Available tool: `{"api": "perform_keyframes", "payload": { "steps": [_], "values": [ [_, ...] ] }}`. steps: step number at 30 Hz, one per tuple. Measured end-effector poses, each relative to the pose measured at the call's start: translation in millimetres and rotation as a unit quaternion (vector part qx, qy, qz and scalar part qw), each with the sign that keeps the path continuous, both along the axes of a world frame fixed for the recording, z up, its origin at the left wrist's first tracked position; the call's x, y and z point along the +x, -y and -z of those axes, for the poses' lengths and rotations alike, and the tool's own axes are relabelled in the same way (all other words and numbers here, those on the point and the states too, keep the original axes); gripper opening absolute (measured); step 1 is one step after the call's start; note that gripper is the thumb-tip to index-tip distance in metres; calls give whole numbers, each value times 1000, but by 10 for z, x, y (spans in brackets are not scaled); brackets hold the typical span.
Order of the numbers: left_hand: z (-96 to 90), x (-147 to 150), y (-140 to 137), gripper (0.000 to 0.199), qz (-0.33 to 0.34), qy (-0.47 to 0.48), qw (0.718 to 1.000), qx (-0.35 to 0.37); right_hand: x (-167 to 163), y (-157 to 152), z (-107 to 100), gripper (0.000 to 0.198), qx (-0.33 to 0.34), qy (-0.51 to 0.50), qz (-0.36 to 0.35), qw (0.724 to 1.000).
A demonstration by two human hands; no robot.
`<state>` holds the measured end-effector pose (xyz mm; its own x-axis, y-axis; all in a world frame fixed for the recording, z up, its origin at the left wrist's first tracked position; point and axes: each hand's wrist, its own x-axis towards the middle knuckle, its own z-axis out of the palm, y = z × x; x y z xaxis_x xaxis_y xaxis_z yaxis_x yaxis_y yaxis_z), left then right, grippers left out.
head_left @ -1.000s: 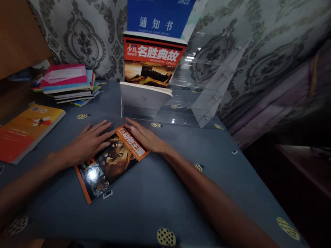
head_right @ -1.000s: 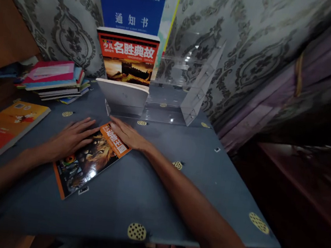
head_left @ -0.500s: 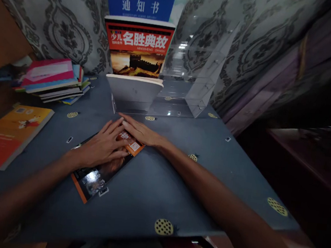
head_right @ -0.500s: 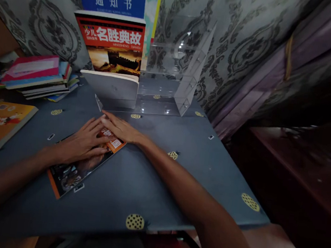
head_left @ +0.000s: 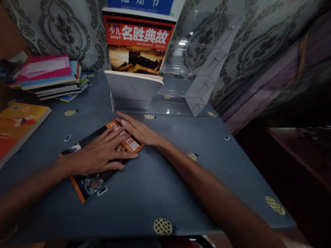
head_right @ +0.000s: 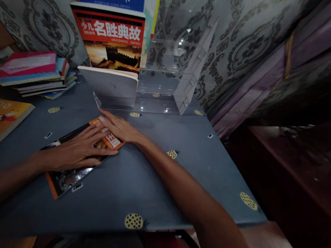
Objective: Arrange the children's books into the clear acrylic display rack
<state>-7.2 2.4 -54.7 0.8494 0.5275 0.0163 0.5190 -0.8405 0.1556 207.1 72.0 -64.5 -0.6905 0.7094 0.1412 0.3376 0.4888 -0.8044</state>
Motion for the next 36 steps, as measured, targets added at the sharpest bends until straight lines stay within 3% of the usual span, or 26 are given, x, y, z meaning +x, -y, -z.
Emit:
{"api": "perform_keyframes", "payload": {
  "steps": [10, 17, 22, 26, 30, 36],
  "values": [
    [49, -86, 276, 65, -159, 3, 986, 58, -61, -7, 185, 61, 153, 62, -2, 986],
    [115, -485, 533, 74, -243, -36, 964, 105, -56, 0, 198, 57, 183, 102, -7, 978],
    [-52, -776, 622, 63, -276, -8, 961, 22, -113, 61, 135, 49, 221, 162, 13, 962],
    [-295, -872, 488, 60, -302, 35, 950, -73, -269, 207, 65, 46, 288, 220, 17, 932],
    [-449, -913, 222, 63, -323, 63, 937, -117, -541, 482, 52, 43, 315, 204, -22, 927],
    [-608, -941, 17, 64, -283, 66, 940, -180, -935, 900, -21, 38, 355, 185, -100, 911]
  ]
}}
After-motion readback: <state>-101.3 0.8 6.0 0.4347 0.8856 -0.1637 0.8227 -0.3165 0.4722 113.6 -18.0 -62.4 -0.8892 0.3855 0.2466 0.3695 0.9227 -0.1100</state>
